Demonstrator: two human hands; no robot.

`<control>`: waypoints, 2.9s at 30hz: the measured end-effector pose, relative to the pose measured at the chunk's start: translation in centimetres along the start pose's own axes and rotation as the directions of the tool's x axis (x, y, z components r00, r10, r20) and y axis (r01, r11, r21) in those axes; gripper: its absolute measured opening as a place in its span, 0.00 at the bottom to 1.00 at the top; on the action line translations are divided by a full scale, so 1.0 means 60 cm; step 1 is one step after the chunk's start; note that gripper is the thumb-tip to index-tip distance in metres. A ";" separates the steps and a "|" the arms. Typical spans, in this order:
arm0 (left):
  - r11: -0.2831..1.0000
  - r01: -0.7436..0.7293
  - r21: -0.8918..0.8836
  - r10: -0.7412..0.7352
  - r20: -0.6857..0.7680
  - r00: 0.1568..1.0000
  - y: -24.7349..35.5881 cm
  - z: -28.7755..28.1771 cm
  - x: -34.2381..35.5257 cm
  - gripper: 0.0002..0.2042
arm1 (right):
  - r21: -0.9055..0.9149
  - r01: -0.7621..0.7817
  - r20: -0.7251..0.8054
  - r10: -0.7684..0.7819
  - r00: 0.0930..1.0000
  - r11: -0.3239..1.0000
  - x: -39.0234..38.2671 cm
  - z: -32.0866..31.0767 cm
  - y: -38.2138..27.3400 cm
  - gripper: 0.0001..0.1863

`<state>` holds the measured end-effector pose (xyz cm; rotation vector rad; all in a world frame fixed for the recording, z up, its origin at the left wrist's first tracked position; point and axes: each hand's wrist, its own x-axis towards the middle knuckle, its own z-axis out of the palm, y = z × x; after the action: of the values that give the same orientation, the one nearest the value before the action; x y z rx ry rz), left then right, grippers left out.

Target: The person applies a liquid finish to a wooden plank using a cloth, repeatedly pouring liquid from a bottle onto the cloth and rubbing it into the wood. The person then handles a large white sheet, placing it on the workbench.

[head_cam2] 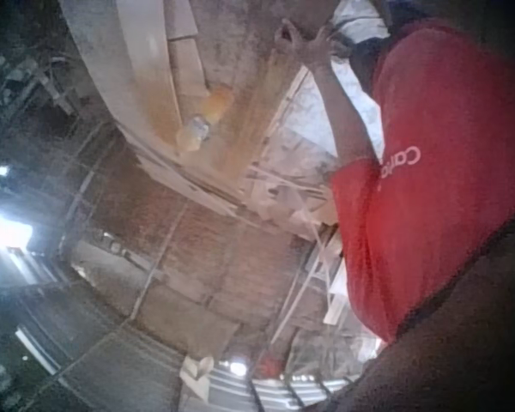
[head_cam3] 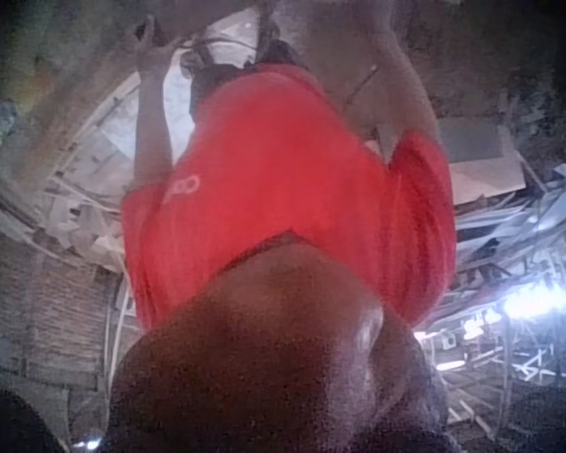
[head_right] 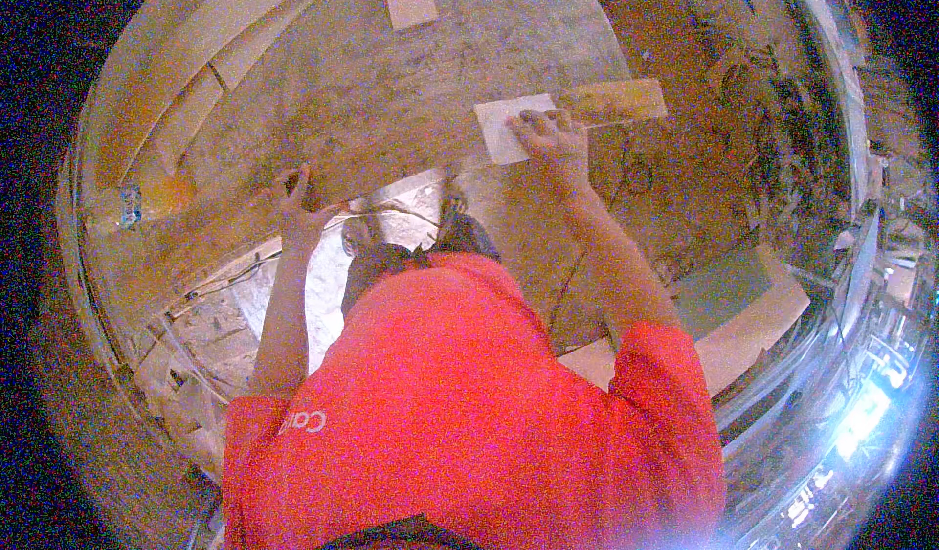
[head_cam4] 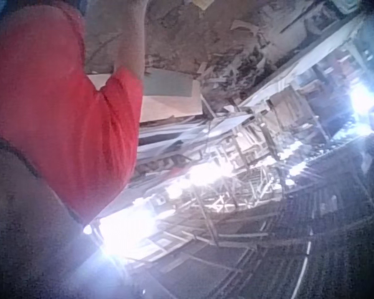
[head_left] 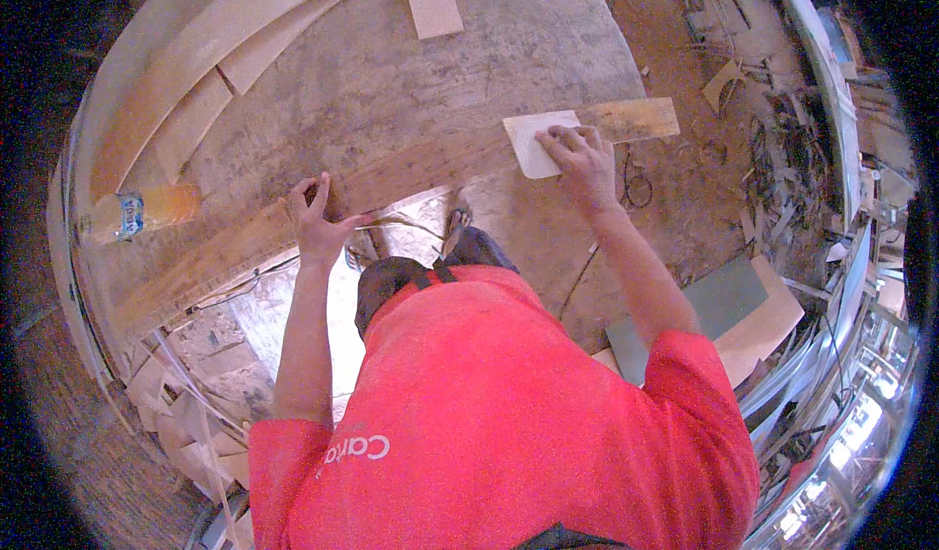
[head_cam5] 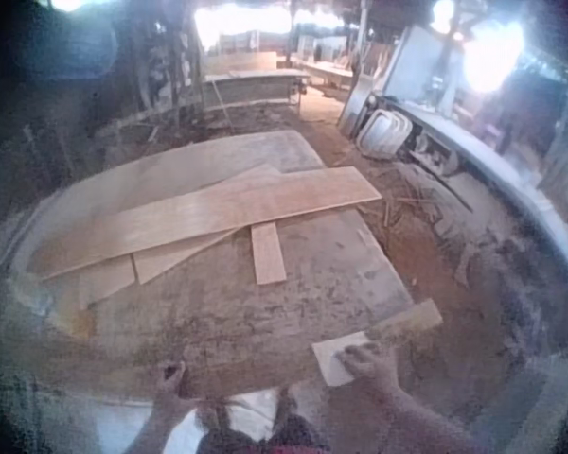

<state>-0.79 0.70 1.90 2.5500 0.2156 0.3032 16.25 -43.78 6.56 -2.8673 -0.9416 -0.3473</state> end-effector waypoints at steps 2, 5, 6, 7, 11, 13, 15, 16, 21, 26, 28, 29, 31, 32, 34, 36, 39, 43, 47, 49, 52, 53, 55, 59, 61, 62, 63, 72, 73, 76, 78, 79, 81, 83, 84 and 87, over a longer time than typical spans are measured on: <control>0.998 0.009 0.057 -0.009 0.010 1.000 0.006 -0.003 0.002 0.53 | 0.029 -0.006 0.030 0.005 1.000 1.000 0.000 -0.005 -0.023 0.32; 0.997 0.025 0.070 -0.026 0.009 1.000 0.004 -0.005 -0.001 0.53 | 0.071 -0.015 0.150 0.004 0.989 0.997 -0.013 -0.034 -0.045 0.31; 0.995 0.009 0.104 -0.010 0.008 1.000 0.006 -0.004 0.000 0.53 | 0.078 -0.024 0.203 0.008 0.979 0.997 -0.023 -0.048 -0.048 0.31; 0.990 -0.002 0.139 0.002 0.006 1.000 0.008 -0.005 -0.001 0.53 | 0.075 -0.030 0.265 0.009 0.964 0.997 -0.032 -0.062 -0.050 0.31; 0.999 -0.029 0.035 0.030 -0.032 0.999 0.006 -0.003 -0.002 0.53 | 0.125 -0.055 0.226 0.026 0.974 0.991 -0.044 -0.094 -0.029 0.31; 0.999 -0.018 0.030 0.019 -0.028 0.999 0.014 -0.006 0.000 0.53 | 0.133 -0.059 0.100 0.046 0.994 0.989 -0.044 -0.092 -0.010 0.31; 0.999 0.002 0.039 -0.002 -0.014 1.000 0.020 -0.011 -0.001 0.53 | 0.096 -0.064 0.005 0.064 0.998 0.993 -0.031 -0.068 0.017 0.32; 0.999 0.014 0.047 -0.014 -0.003 1.000 0.022 -0.012 -0.001 0.53 | 0.084 -0.023 0.025 0.021 0.999 0.996 -0.029 -0.054 0.032 0.34; 0.997 -0.003 0.078 0.004 -0.008 1.000 0.014 -0.009 0.001 0.53 | 0.099 0.005 0.050 -0.010 0.999 0.995 -0.025 -0.044 0.052 0.34; 0.999 0.023 0.022 -0.024 0.012 1.000 0.009 -0.008 -0.004 0.53 | 0.056 -0.012 0.072 0.008 0.997 0.998 -0.018 -0.034 0.069 0.34; 1.000 0.028 0.013 -0.029 0.011 1.000 0.009 -0.006 -0.003 0.54 | 0.057 -0.011 0.064 0.008 0.998 0.998 -0.018 -0.021 0.072 0.35; 1.000 0.030 0.008 -0.030 0.011 0.999 0.009 -0.005 -0.002 0.54 | 0.060 -0.018 0.045 0.016 0.999 0.998 -0.020 -0.015 0.072 0.35; 0.999 -0.010 0.031 0.010 -0.012 1.000 0.004 -0.003 -0.004 0.54 | 0.065 -0.027 0.012 0.026 1.000 0.998 -0.021 -0.007 0.067 0.36; 0.999 -0.031 0.042 0.031 -0.023 0.999 0.001 -0.002 -0.004 0.54 | 0.061 -0.030 0.022 0.029 0.999 0.998 -0.026 -0.007 0.067 0.36; 0.999 -0.023 0.026 0.024 -0.030 0.999 -0.001 0.001 -0.004 0.54 | 0.053 -0.032 0.036 0.030 0.999 0.998 -0.035 -0.015 0.062 0.35; 1.000 -0.004 0.021 0.005 -0.029 1.000 -0.001 0.003 -0.006 0.53 | 0.048 -0.049 0.132 0.043 0.990 0.998 -0.053 -0.033 0.051 0.35; 0.999 0.015 0.040 -0.013 -0.031 0.999 0.009 0.003 -0.003 0.52 | 0.049 -0.069 0.278 0.053 0.959 0.996 -0.071 -0.076 0.030 0.34; 1.000 0.007 0.030 -0.006 -0.035 0.999 0.005 0.006 -0.004 0.51 | 0.114 -0.089 0.166 0.070 0.984 0.990 -0.059 -0.107 -0.026 0.34; 0.978 -0.033 0.204 0.035 -0.004 0.999 0.026 -0.006 0.004 0.52 | 0.152 -0.058 0.034 0.054 0.998 0.987 -0.017 -0.045 -0.087 0.35; 0.996 -0.005 0.092 0.007 -0.012 1.000 0.010 0.003 -0.002 0.52 | 0.145 -0.046 0.052 0.039 0.998 0.988 0.001 -0.017 -0.106 0.37; 0.998 0.050 -0.038 -0.051 -0.006 0.999 0.000 0.011 -0.008 0.52 | 0.097 -0.026 0.056 0.021 0.998 0.995 0.013 -0.008 -0.117 0.36; 0.995 0.069 -0.074 -0.069 0.000 0.998 0.001 0.012 -0.008 0.52 | 0.088 -0.024 0.052 0.019 0.998 0.996 0.014 -0.007 -0.119 0.36; 1.000 0.026 -0.017 -0.026 -0.015 1.000 -0.002 0.012 -0.008 0.52 | 0.073 -0.033 0.050 0.029 0.998 0.997 0.014 -0.009 -0.124 0.35; 1.000 -0.011 -0.007 0.011 -0.051 0.999 -0.007 0.014 -0.010 0.52 | 0.064 -0.051 0.160 0.040 0.986 0.997 -0.005 -0.028 -0.131 0.35; 1.000 0.007 0.031 -0.006 -0.034 0.999 0.001 0.009 -0.009 0.52 | 0.048 -0.052 0.253 0.038 0.967 0.997 -0.030 -0.051 -0.139 0.35; 0.999 0.016 0.052 -0.015 -0.027 1.000 0.006 0.006 -0.007 0.52 | 0.042 -0.051 0.298 0.037 0.954 0.998 -0.040 -0.060 -0.143 0.35; 0.999 0.016 0.040 -0.015 -0.023 1.000 0.008 0.005 -0.007 0.52 | 0.068 -0.054 0.310 0.030 0.950 0.996 -0.049 -0.070 -0.148 0.35; 0.994 0.032 0.101 -0.034 0.016 0.999 0.022 0.004 0.000 0.53 | 0.146 -0.023 0.098 0.009 0.995 0.989 0.025 -0.025 -0.199 0.39; 0.996 0.030 0.087 -0.031 0.010 0.999 0.017 0.008 -0.001 0.53 | 0.141 -0.033 0.102 0.019 0.995 0.990 0.027 -0.014 -0.200 0.39; 0.997 0.028 0.071 -0.029 0.009 1.000 0.008 0.013 -0.003 0.52 | 0.115 -0.048 0.109 0.036 0.993 0.992 0.029 0.006 -0.204 0.39; 0.996 0.029 0.087 -0.030 0.013 0.999 0.011 0.012 -0.002 0.53 | 0.091 -0.042 0.097 0.033 0.995 0.995 0.029 0.010 -0.206 0.38; 0.994 0.029 0.104 -0.031 0.016 0.999 0.014 0.010 -0.001 0.53 | 0.101 -0.053 0.121 0.041 0.992 0.993 0.026 0.007 -0.207 0.38; 0.994 0.028 0.109 -0.030 0.018 0.999 0.016 0.008 -0.003 0.53 | 0.124 -0.078 0.167 0.056 0.984 0.989 0.015 -0.006 -0.212 0.37; 0.996 0.026 0.084 -0.027 0.010 1.000 0.011 0.009 -0.006 0.53 | 0.115 -0.067 0.258 0.036 0.965 0.991 -0.005 -0.038 -0.223 0.36; 0.995 0.036 0.090 -0.038 0.018 0.999 0.011 0.010 -0.004 0.53 | 0.108 -0.062 0.302 0.027 0.953 0.992 -0.018 -0.051 -0.226 0.36; 0.993 0.059 0.099 -0.063 0.031 0.998 0.013 0.008 -0.004 0.53 | 0.092 -0.060 0.478 0.009 0.878 0.994 -0.050 -0.077 -0.230 0.35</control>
<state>-0.82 -0.24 1.86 2.6377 0.3020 0.2311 4.85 -35.21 10.68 -2.9160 -0.9321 0.4279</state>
